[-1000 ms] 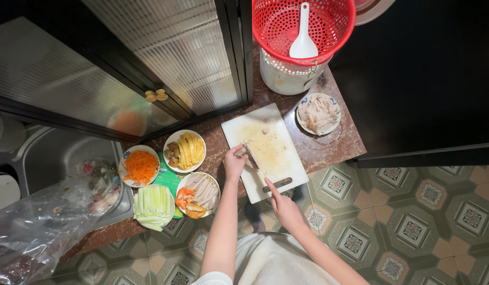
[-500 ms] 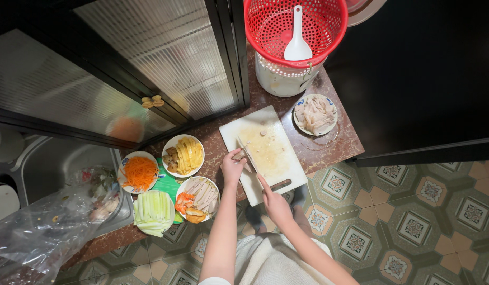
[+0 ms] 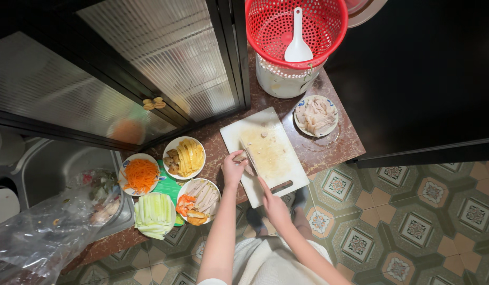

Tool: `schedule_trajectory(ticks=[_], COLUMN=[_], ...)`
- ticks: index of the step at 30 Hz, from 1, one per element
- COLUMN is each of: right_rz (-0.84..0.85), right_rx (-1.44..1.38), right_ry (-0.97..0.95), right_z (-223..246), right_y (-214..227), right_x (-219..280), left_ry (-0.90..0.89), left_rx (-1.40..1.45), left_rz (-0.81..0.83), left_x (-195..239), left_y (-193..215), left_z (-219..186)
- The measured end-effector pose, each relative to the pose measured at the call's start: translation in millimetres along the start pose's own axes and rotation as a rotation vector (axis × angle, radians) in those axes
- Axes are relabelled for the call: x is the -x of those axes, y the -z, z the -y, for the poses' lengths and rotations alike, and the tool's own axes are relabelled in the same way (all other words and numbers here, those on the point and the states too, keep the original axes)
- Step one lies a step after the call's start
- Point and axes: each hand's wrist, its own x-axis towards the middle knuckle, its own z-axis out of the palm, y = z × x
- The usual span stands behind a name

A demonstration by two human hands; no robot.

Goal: The person slices cooked meat into thin pieces on a white cutting board using a knife. The sliced meat is then transferred to a small plate. Several bowls containing prepared vegetables are visible on the counter.

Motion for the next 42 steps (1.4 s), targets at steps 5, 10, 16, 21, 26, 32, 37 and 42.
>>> schedule_trajectory(ticks=[5,10,16,21,26,32,37,42], right_rz=[0.033,-0.027,-0.060,-0.071,-0.086,-0.063,-0.057,-0.065], right_rx=[-0.084,-0.112,-0.194,-0.127,-0.182,-0.113,-0.082,-0.113], right_ry=[-0.060,-0.018,0.009,-0.038,-0.020,-0.091,-0.090,-0.133], right_z=[-4.0,6.6,-9.7,-5.0,-13.2,2.6,-23.1,-20.1], right_y=[-3.8,-6.9,-15.0,-24.6,-22.7,-24.3,-23.1,-18.9], right_x=[13.5,-13.4,12.3,-4.4,38.9,-0.3,44.4,47.1], left_ry=[-0.025,-0.008,-0.065,-0.089,-0.074,-0.071,-0.060,-0.020], left_rx=[0.015,0.031,0.010,0.020,-0.058,-0.015,0.002,-0.017], left_rz=[0.025,0.047,0.057,0.068,0.036,0.079,0.071,0.074], left_x=[-3.5,-10.0,-16.0,-16.5,-12.6,-11.4,-11.6,-11.6], left_y=[0.1,0.1,-6.6,-3.2,-2.3,0.6,-0.4,1.7], left_z=[7.4,12.4,24.0,29.2,18.7,18.9,16.6,17.0])
